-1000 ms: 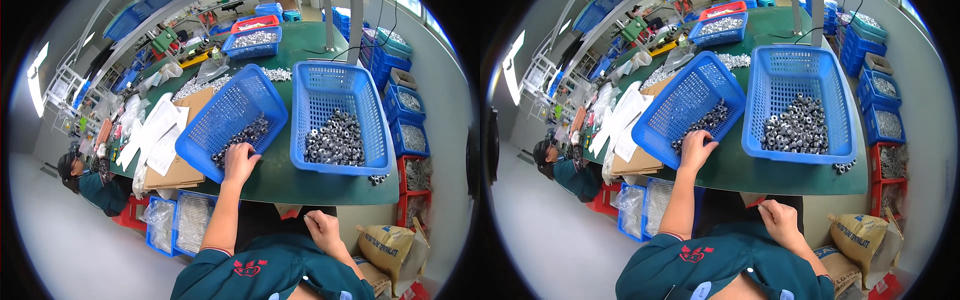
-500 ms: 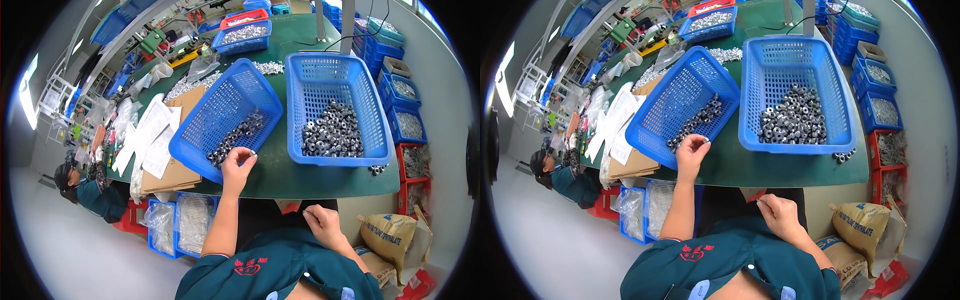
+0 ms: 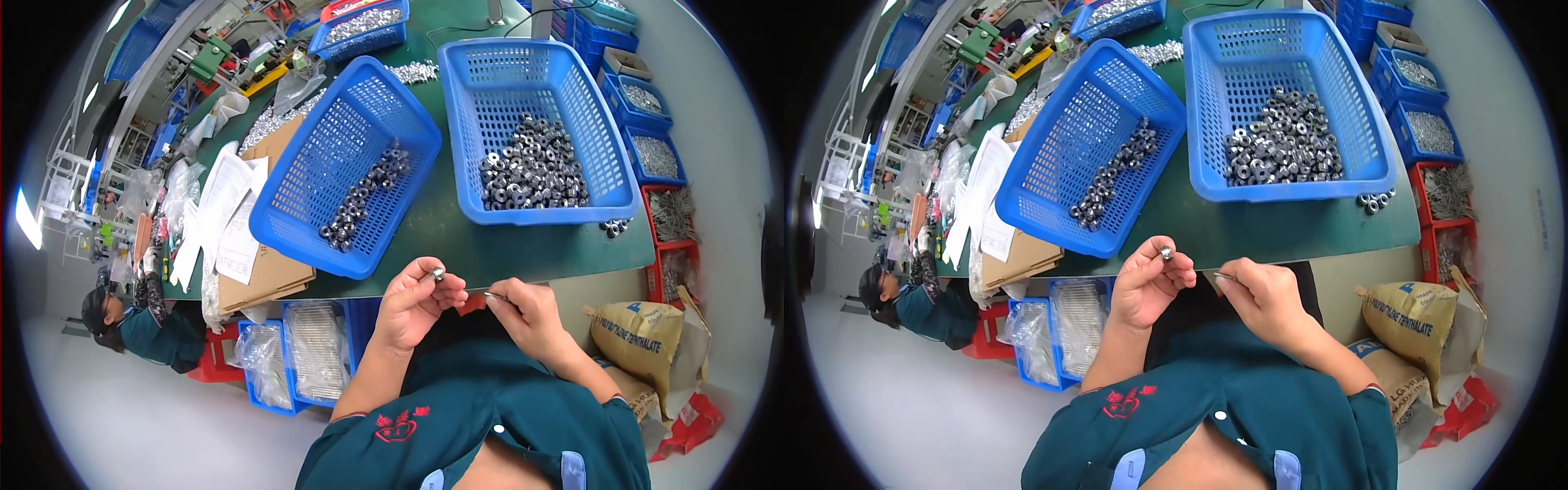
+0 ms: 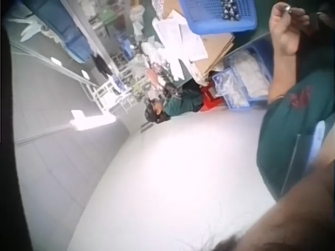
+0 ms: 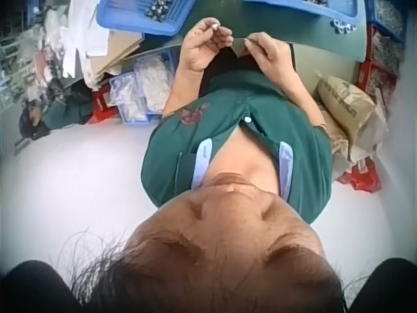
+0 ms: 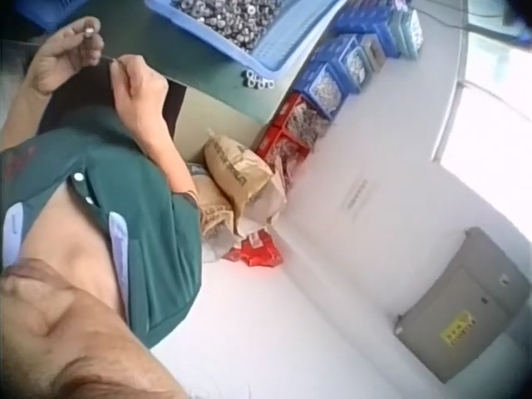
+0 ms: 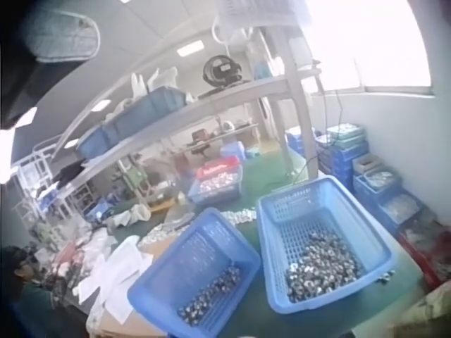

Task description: Manually assembling small metal hardware components at an industrial workstation.

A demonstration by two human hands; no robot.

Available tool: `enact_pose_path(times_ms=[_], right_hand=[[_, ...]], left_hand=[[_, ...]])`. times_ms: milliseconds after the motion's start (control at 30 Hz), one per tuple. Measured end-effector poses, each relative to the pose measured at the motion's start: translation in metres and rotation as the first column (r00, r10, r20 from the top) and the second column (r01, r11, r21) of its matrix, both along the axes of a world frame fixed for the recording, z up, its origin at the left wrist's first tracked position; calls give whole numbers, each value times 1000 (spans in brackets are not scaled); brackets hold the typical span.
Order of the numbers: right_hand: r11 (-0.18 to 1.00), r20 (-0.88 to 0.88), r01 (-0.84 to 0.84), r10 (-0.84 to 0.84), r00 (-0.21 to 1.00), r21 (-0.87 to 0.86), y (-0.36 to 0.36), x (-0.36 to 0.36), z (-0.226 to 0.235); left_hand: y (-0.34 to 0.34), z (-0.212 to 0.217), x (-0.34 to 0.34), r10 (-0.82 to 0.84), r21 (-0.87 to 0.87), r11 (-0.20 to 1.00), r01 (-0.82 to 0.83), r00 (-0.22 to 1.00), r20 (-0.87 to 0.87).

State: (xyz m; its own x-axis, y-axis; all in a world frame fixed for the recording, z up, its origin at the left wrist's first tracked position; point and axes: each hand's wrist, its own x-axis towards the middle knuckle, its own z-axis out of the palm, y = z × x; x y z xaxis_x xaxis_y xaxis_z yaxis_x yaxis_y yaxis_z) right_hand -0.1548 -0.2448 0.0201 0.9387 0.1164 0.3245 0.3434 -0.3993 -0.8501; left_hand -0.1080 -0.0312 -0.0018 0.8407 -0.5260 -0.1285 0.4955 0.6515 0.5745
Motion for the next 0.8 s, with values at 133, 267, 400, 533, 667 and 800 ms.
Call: enact_pose_path(times_ms=[133,267,400,533,667,800], right_hand=[[1000,9,-11,11,1000,-15,4,2,7],[997,121,-55,62,991,-60,12,5,11],[992,166,-71,87,982,-103,15,6,9],[944,223,-43,122,967,-328,11,5,13],[992,164,-53,72,984,-118,13,3,4],[848,-550,-42,379,744,529,7,4,6]], left_hand=[[-5,-1,-10,-43,62,997,43,999,-3],[-8,-1,-18,-65,122,991,60,997,39],[-11,3,-23,-65,210,977,37,990,128],[-11,3,-23,-75,302,953,10,976,206],[-13,9,-24,-80,446,889,-108,920,383],[-12,13,-22,-151,611,734,-298,804,574]])
